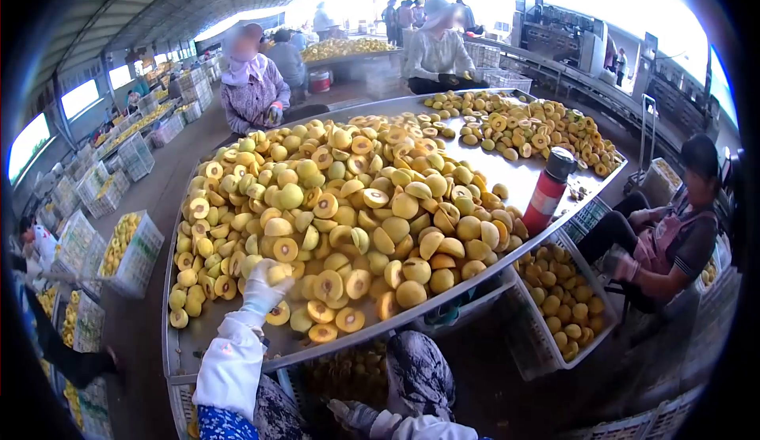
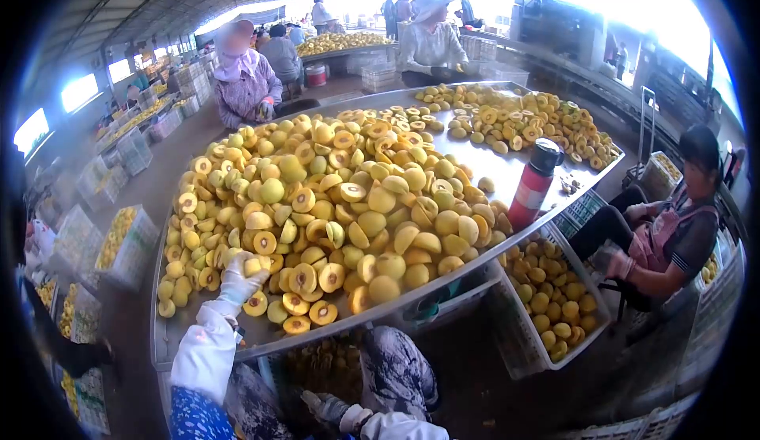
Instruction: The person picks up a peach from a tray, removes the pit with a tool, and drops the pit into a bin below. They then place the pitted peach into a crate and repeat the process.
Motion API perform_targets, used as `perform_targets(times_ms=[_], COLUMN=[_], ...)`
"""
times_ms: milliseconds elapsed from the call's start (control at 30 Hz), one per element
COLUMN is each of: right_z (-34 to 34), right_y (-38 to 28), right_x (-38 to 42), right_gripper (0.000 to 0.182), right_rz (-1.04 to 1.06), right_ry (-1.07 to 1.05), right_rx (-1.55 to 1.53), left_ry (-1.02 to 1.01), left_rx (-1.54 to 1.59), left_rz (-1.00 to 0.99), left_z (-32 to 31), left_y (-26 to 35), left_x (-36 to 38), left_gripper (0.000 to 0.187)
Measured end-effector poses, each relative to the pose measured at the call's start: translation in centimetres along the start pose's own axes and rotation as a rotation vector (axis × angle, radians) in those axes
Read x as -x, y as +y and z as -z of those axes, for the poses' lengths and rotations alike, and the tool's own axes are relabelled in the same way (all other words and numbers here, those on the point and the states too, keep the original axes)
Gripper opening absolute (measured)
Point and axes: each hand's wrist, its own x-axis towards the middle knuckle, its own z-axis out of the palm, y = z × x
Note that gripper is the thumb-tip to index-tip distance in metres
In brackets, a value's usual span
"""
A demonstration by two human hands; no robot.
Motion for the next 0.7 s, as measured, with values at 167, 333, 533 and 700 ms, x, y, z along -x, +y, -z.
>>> perform_targets(times_ms=[167,333,533,700], right_z=[-1.5,-2.0,-3.5,-3.7], right_y=[-0.4,-4.7,-10.2,-9.7], right_x=[2.1,3.8,7.2,5.7], right_gripper=[0.034,0.029,0.018,0.019], right_rz=[0.266,0.681,0.637,0.922], right_ry=[0.162,0.3,0.256,0.325], right_rx=[-0.001,0.207,0.484,0.702], left_ry=[0.117,0.025,0.036,0.028], left_rx=[0.833,1.815,1.739,1.643], left_rz=[-0.006,0.478,0.414,0.368], left_z=[2.3,3.4,1.0,0.2], left_y=[0.0,2.7,2.3,3.2], left_x=[7.0,15.2,19.8,21.6], left_gripper=[0.025,0.047,0.048,0.041])
